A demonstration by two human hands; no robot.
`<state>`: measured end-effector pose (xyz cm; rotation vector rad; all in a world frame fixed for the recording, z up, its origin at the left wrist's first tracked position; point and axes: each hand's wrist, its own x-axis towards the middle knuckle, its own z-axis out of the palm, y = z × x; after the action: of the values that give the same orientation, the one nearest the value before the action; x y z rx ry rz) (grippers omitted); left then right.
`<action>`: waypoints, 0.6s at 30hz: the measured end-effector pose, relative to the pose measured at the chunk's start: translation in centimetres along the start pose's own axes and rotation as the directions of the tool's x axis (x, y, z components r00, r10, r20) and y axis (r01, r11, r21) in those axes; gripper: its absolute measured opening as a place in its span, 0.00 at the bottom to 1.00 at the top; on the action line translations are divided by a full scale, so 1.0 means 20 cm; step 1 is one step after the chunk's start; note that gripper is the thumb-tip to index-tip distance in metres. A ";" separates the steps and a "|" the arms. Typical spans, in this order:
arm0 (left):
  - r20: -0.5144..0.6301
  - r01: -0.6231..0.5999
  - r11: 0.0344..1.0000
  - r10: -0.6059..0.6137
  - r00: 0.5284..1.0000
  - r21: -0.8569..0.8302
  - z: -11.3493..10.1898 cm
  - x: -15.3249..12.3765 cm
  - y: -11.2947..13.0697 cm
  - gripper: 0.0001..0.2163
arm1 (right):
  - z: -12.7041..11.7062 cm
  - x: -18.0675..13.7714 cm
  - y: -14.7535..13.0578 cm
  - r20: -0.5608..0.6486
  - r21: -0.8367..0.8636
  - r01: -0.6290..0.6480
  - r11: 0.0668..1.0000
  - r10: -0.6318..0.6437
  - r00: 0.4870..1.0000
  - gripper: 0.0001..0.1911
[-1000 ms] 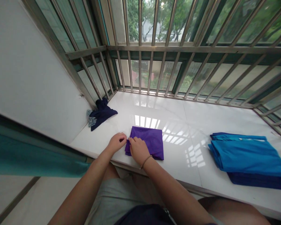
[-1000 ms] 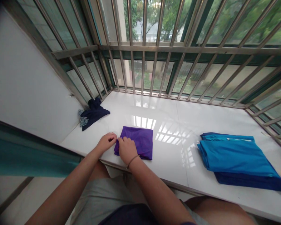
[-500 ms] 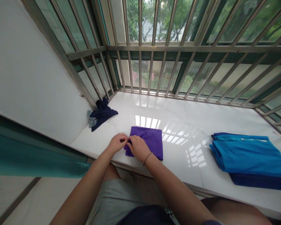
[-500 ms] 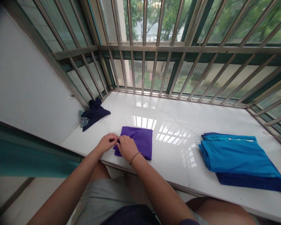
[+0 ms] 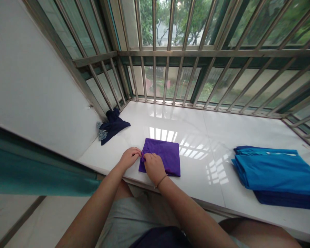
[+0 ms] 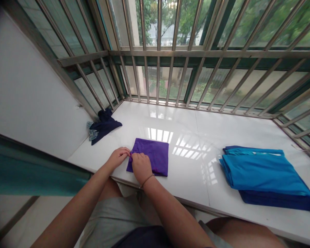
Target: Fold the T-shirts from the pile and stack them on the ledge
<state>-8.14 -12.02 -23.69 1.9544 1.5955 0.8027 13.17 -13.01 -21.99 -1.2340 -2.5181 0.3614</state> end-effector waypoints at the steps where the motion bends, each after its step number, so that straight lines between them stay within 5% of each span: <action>1: -0.002 -0.003 1.000 0.003 1.000 0.005 0.00 0.00 0.00 0.13 | -0.01 -0.01 0.01 -0.012 0.007 0.024 1.000 -0.023 1.000 0.06; 7: -0.028 -0.031 0.999 0.032 0.999 0.008 0.01 0.00 0.00 0.15 | -0.02 -0.08 0.03 -0.031 -0.014 0.244 0.970 -0.244 0.969 0.08; 18: -0.147 0.085 0.996 -0.088 0.985 -0.026 0.04 -0.01 0.05 0.11 | -0.05 -0.16 0.03 -0.016 0.066 0.147 0.987 -0.147 0.989 0.21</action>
<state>-6.92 -12.49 -23.62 1.8346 1.7380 0.9431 15.93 -15.14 -21.80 -1.0155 -2.5469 0.3986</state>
